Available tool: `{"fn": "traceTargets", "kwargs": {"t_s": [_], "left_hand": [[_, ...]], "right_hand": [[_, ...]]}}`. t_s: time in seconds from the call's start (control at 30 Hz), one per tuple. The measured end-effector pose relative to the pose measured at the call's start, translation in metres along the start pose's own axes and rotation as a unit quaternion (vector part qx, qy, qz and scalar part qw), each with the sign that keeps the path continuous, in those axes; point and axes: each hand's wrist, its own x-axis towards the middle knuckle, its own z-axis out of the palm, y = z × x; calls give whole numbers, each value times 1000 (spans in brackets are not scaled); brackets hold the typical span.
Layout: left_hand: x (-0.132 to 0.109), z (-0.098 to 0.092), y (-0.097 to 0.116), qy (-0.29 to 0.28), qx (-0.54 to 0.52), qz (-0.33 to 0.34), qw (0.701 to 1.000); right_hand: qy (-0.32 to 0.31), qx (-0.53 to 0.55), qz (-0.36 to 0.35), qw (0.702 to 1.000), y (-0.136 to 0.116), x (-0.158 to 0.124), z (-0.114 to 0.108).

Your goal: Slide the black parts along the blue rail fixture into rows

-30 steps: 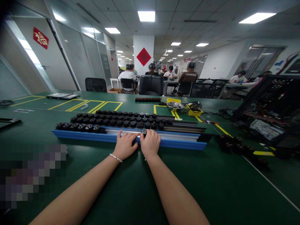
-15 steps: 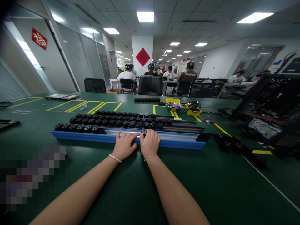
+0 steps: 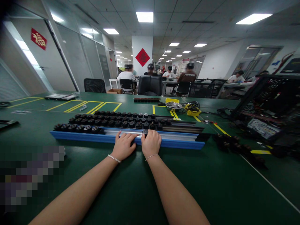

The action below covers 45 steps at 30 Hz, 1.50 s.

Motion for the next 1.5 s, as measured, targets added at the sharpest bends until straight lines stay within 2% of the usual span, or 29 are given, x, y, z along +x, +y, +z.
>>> {"fn": "traceTargets", "kwargs": {"t_s": [0.57, 1.5], "left_hand": [[0, 2, -2, 3, 0, 10, 1000], [-1, 3, -5, 10, 13, 25, 1000]], "right_hand": [[-21, -11, 23, 999, 6, 1, -4], [-11, -24, 31, 999, 17, 3, -5]]}}
